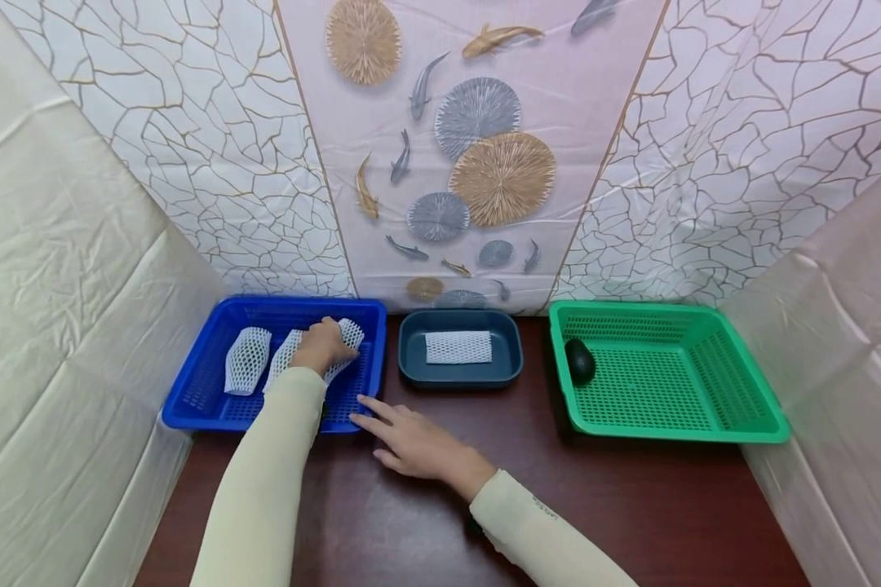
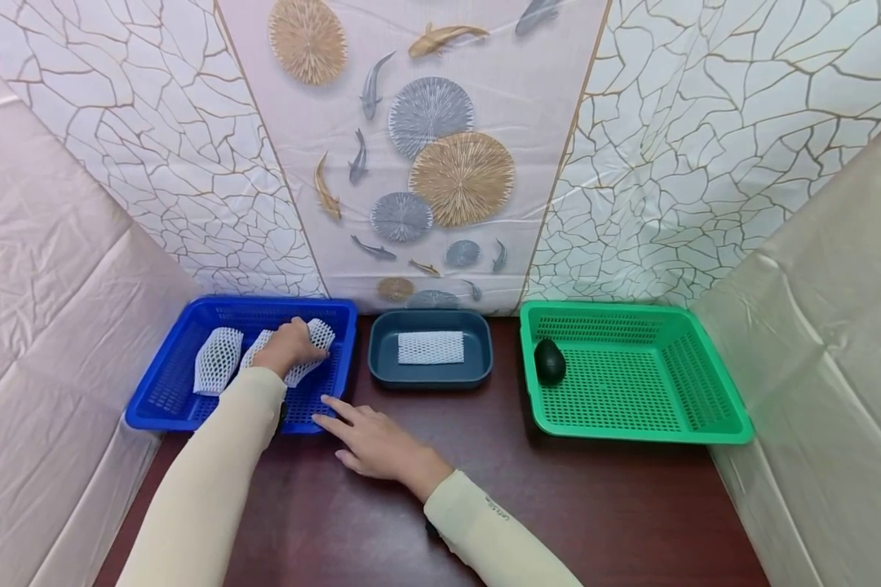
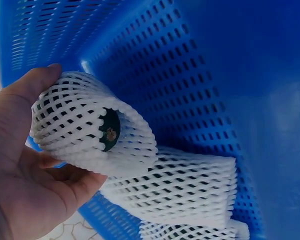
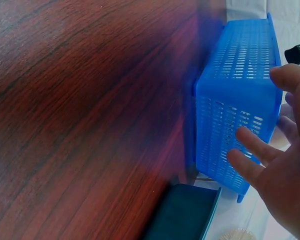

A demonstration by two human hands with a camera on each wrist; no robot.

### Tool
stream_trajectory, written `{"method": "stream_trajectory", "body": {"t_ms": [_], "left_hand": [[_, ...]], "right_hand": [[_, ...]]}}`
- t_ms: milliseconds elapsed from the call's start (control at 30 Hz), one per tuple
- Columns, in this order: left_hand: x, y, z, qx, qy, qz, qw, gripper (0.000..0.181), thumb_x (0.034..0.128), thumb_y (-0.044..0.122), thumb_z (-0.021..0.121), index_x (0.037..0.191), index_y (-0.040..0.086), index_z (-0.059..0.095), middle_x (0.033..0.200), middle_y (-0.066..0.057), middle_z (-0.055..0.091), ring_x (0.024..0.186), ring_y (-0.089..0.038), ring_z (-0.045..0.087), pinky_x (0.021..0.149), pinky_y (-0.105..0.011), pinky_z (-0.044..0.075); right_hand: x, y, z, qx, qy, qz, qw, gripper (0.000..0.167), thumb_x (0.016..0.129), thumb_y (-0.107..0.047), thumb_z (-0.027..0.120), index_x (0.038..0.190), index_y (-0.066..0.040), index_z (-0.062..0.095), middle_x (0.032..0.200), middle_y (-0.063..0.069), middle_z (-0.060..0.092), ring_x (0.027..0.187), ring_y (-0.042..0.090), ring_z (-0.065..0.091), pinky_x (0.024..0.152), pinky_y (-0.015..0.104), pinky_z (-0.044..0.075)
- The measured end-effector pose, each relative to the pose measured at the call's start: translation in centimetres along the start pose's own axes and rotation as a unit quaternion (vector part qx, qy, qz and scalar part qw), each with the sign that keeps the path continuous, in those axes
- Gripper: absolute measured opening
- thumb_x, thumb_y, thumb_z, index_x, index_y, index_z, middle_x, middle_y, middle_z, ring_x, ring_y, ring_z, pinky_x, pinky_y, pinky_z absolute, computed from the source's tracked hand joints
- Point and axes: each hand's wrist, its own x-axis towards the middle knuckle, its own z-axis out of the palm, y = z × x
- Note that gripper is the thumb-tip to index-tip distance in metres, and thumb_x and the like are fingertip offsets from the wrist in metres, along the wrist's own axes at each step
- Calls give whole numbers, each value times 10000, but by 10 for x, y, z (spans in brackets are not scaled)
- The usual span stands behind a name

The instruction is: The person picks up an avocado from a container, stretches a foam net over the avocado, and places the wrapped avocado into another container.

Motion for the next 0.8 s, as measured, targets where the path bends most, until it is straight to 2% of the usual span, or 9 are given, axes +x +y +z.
{"method": "stream_trajectory", "body": {"t_ms": [167, 367, 633, 800], "left_hand": [[7, -4, 8, 106, 34, 40, 9999, 893, 892, 379, 787, 1473, -152, 365, 1395, -380, 529, 1270, -513, 563, 1015, -600, 504], [9, -9, 8, 213, 55, -232, 9995, 1018, 872, 347, 818, 1547, -140, 231, 1448, -417, 452, 1329, -535, 505, 1073, -611, 460], [4, -14, -2, 780, 44, -522, 9956, 985, 919, 335, 787, 1546, -155, 207, 1437, -460, 397, 1342, -567, 461, 1088, -584, 453], [6, -16, -5, 1162, 21, -496, 9920, 947, 920, 330, 779, 1515, -188, 255, 1389, -454, 457, 1303, -531, 515, 1109, -572, 435]], "right_hand": [[1, 1, 4, 36, -70, 51, 10000, 677, 1050, -345, 591, 1642, -272, 272, 1740, -7, 143, 1375, 273, 536, 1073, 419, 505], [3, 1, 3, 331, -174, 110, 9992, 660, 1052, -336, 590, 1636, -252, 295, 1743, -2, 136, 1391, 300, 522, 1085, 444, 495], [3, 1, 3, 545, -302, 215, 9978, 687, 1046, -308, 606, 1643, -278, 268, 1746, -30, 98, 1411, 308, 501, 1099, 452, 482], [3, 0, 0, 595, -358, 212, 9974, 681, 1043, -292, 611, 1640, -260, 284, 1747, -33, 92, 1416, 313, 497, 1097, 449, 484]]}}
